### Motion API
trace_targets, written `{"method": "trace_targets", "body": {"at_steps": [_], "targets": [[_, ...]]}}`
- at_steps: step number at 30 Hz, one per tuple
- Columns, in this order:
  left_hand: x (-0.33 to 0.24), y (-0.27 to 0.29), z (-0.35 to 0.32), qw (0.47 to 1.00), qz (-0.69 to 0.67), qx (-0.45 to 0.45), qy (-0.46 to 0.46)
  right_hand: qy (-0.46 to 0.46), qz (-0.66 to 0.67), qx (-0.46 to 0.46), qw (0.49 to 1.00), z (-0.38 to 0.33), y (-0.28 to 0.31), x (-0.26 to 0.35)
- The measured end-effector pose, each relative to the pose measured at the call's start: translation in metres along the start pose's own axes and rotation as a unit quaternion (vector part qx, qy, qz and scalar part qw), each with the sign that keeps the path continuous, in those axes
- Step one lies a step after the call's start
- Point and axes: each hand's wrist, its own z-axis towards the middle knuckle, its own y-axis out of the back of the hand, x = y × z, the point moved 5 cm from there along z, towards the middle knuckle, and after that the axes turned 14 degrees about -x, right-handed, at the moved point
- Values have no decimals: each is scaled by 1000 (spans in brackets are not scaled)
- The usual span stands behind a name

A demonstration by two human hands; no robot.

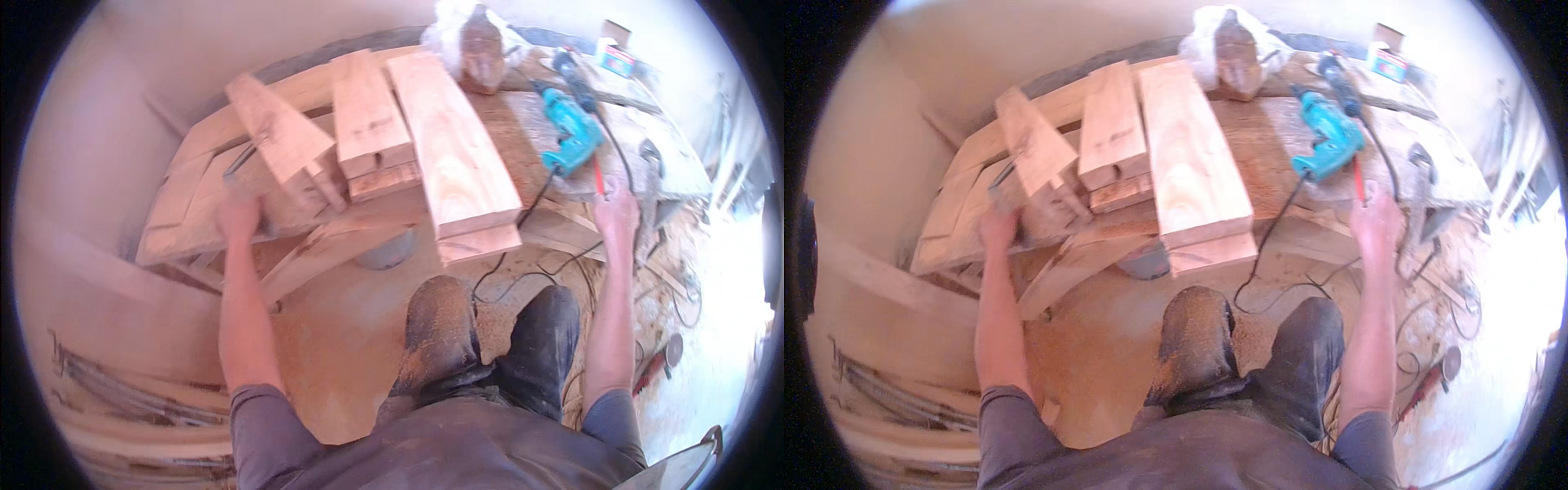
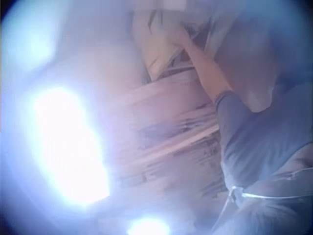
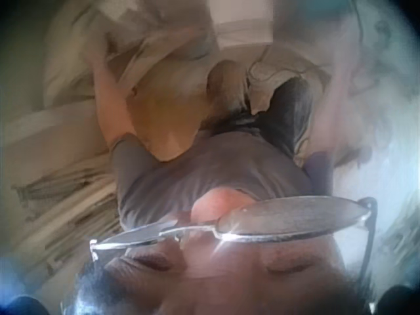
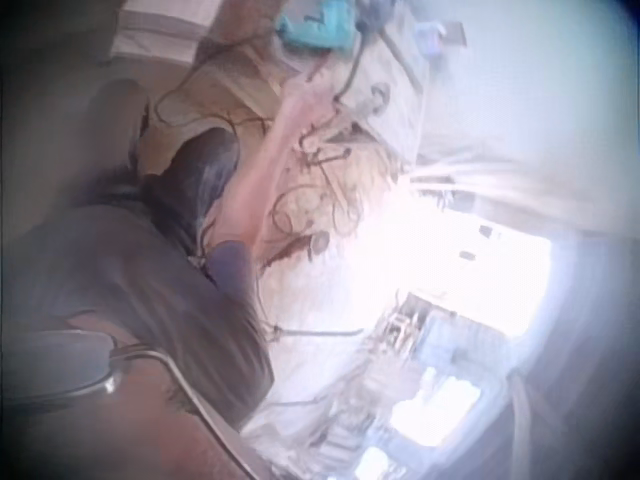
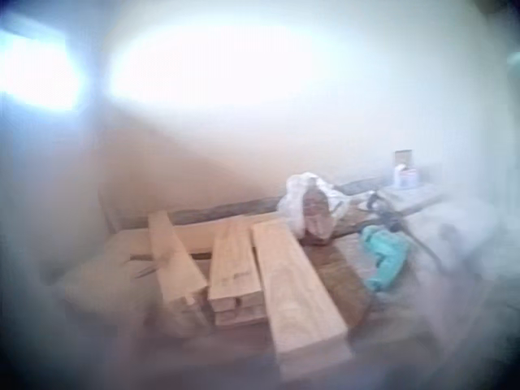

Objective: The person drills holes into wooden planks using a corded drill. They measure and mark the wood with a square and pencil before drilling multiple holes in sequence.

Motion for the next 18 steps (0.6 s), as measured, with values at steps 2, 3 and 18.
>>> {"method": "trace_targets", "body": {"at_steps": [2,3,18], "targets": [[43,-24,20,999,0,-16,42,9,53,30,998,-13,5,-2],[58,-30,26,998,2,-19,60,-11,85,40,995,-21,7,-6],[127,-37,11,989,-134,-25,63,-265,454,298,797,-251,22,-71]]}}
